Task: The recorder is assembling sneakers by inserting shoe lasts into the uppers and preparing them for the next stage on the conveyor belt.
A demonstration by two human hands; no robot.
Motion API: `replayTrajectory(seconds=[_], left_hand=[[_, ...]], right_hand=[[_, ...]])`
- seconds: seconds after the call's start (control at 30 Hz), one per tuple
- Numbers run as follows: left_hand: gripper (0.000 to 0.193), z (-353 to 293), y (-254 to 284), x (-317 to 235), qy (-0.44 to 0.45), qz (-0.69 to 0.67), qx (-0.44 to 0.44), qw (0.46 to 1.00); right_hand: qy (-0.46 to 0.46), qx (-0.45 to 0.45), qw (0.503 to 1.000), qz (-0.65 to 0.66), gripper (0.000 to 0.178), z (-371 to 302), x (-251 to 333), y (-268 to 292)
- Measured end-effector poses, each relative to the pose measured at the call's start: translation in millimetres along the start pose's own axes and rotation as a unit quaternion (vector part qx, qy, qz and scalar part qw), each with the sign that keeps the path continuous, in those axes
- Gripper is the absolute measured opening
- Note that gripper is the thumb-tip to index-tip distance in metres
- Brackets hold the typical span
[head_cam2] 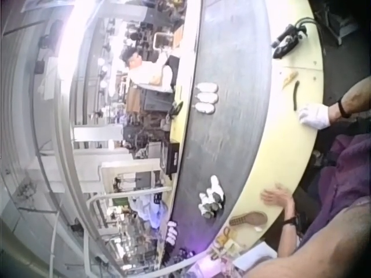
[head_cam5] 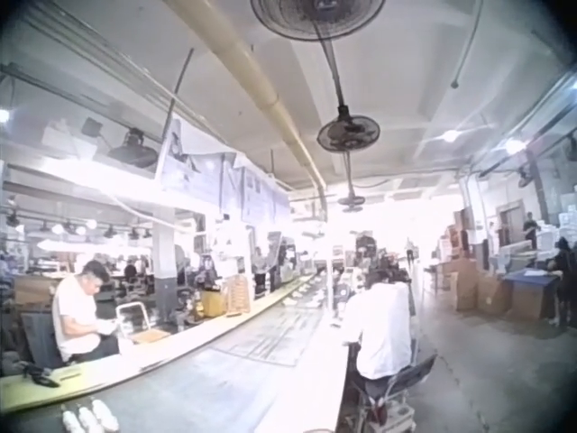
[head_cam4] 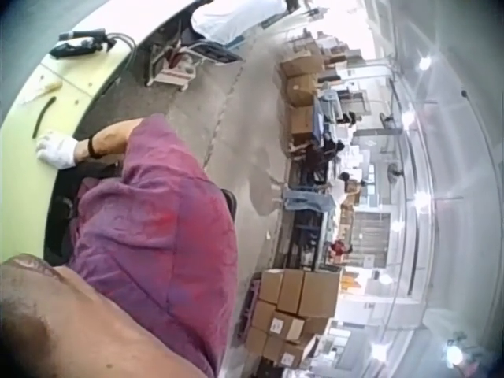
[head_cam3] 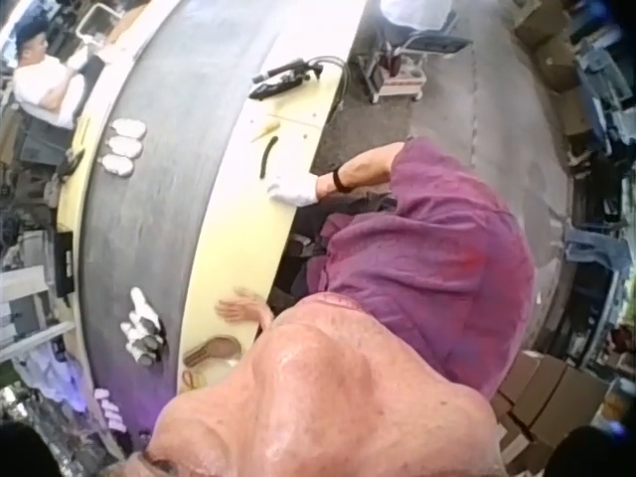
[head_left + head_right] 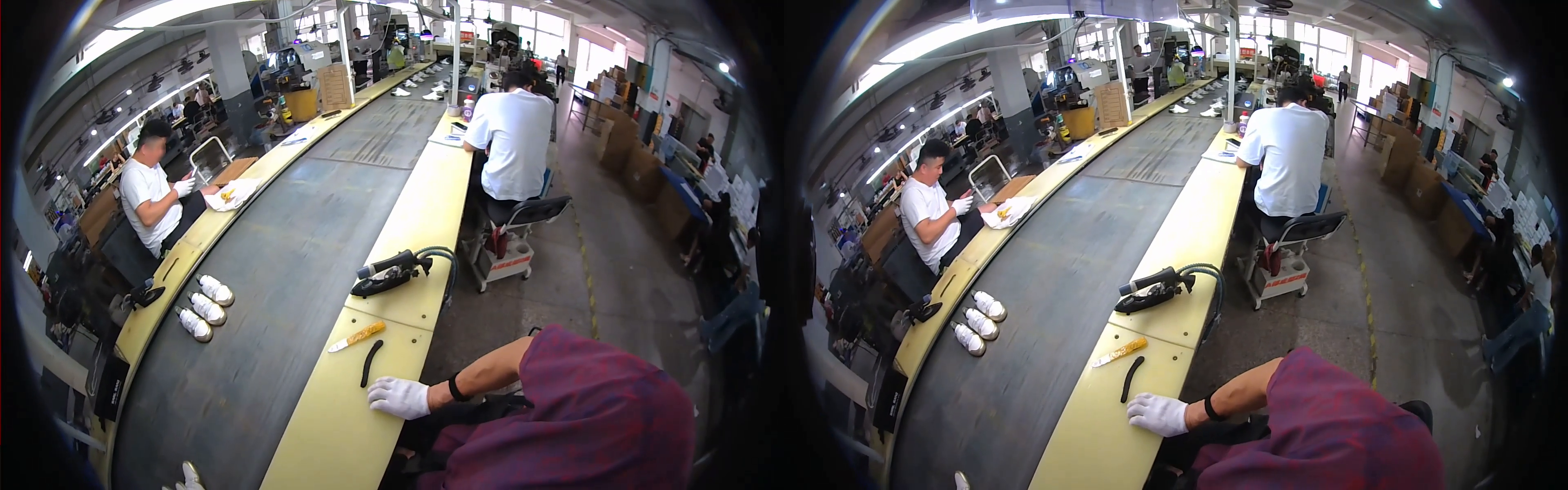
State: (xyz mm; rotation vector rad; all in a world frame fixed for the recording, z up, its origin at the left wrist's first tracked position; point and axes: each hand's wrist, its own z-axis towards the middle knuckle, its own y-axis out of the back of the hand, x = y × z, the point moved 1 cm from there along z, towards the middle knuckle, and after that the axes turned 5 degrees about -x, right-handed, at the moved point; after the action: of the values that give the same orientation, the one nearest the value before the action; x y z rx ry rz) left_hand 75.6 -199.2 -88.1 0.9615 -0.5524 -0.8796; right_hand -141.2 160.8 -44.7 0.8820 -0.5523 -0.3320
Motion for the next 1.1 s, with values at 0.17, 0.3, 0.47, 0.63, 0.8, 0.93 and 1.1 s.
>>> replayTrajectory(seconds=[0.17, 0.3, 0.47, 0.63, 0.8, 0.93, 1.1], left_hand=[[0.077, 0, 1, -1, 0.003, -0.012, 0.018, 1.000], [0.077, -2, -1, 1, -0.005, -0.013, -0.005, 1.000], [0.076, -2, 5, 1, -0.014, -0.042, -0.008, 0.999], [0.076, -6, 2, 2, -0.012, -0.024, 0.001, 1.000], [0.075, -4, -14, -1, -0.024, -0.018, -0.026, 0.999], [0.072, -15, -37, 19, -0.028, -0.024, -0.100, 0.994], [0.083, -18, -68, 43, -0.143, -0.024, -0.044, 0.988]], right_hand=[[0.007, -0.007, 1.000, -0.004, 0.022, 1, 3, 2], [-0.006, -0.009, 1.000, 0.009, 0.022, 0, 1, -3], [-0.037, -0.020, 0.999, 0.019, 0.021, -1, 1, -8], [-0.046, -0.036, 0.998, 0.004, 0.019, -1, 2, -13], [-0.065, -0.040, 0.997, -0.009, 0.018, -8, -3, -12], [-0.045, -0.055, 0.997, -0.020, 0.018, -6, -3, -23], [-0.051, -0.082, 0.995, -0.010, 0.016, -11, -5, -20]])
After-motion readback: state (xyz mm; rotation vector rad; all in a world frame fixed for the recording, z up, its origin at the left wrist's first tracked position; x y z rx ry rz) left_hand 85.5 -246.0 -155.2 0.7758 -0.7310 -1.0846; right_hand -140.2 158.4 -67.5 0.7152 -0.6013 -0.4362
